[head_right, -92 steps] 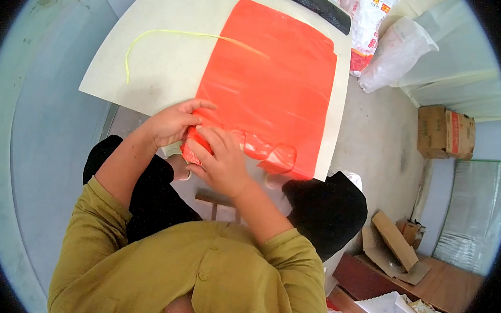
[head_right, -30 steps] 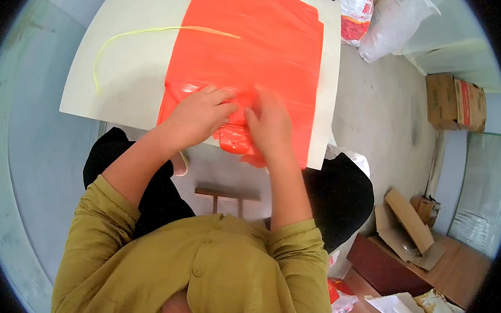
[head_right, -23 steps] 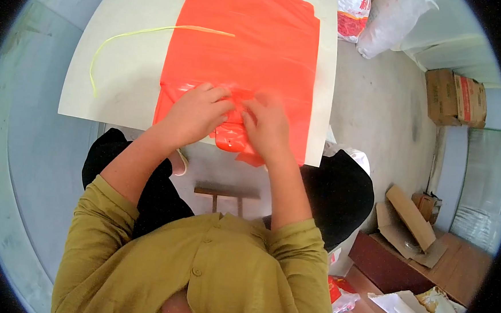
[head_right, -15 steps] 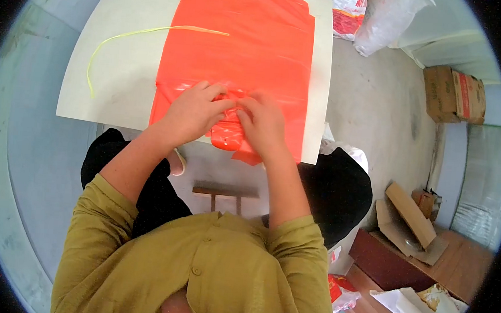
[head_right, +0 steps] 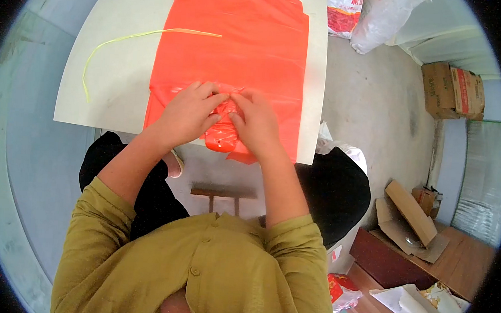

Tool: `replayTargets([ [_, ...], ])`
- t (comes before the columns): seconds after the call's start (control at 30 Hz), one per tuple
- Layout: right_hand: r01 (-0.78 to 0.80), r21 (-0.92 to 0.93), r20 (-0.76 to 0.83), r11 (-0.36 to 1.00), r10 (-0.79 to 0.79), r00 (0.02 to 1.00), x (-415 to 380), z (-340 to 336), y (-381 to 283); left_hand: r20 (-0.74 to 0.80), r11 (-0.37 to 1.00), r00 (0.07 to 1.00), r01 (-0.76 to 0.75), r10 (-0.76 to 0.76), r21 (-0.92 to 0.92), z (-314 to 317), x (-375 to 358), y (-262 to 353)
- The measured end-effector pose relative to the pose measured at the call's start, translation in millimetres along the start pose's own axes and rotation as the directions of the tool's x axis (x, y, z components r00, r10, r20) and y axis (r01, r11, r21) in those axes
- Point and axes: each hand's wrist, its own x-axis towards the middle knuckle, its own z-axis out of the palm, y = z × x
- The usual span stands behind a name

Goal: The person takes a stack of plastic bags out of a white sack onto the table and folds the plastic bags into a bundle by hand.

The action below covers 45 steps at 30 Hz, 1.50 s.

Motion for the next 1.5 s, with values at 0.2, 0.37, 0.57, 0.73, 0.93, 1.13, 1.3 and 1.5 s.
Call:
replayTargets([
  [0.2, 0.004, 0.018, 0.070, 1.000, -0.005, 0.998, 2, -8, 0, -0.017, 0.999, 0.999, 0.036, -0.036, -0.008, 4, 4, 3],
  [0.37, 0.001, 0.041, 0.102, 0.999, -0.005, 0.995, 4, -11, -1, -0.014, 0.999, 0.999, 0.045, -0.045, -0.001, 5, 4, 3],
  [0.57, 0.017, 0.044, 0.125, 0.999, -0.023, 0.992, 6, -19, -5, 0.005, 0.998, 0.998, 0.067, -0.067, -0.013, 4, 6, 4],
  [0.73, 0.033, 0.064, 0.128, 0.997, -0.041, 0.991, 8, -20, -5, 0.027, 0.997, 0.997, 0.071, -0.070, -0.009, 2, 8, 3],
  [0.93, 0.048, 0.070, 0.109, 0.996, -0.055, 0.993, 8, -20, -5, 0.022, 0.998, 0.998, 0.063, -0.063, 0.001, 2, 7, 4],
  [1.13, -0.005, 0.072, 0.147, 0.997, -0.006, 0.989, 8, -22, -7, 0.050, 0.997, 0.995, 0.082, -0.082, -0.013, -2, 8, 6],
  [1.3, -0.006, 0.072, 0.129, 0.997, -0.003, 0.992, 7, -20, -6, 0.045, 0.996, 0.995, 0.084, -0.083, -0.006, -1, 8, 6],
  [1.5, -0.009, 0.026, 0.109, 1.000, 0.006, 0.994, 6, -18, -6, 0.044, 0.997, 0.996, 0.078, -0.079, 0.011, 0, 8, 5],
])
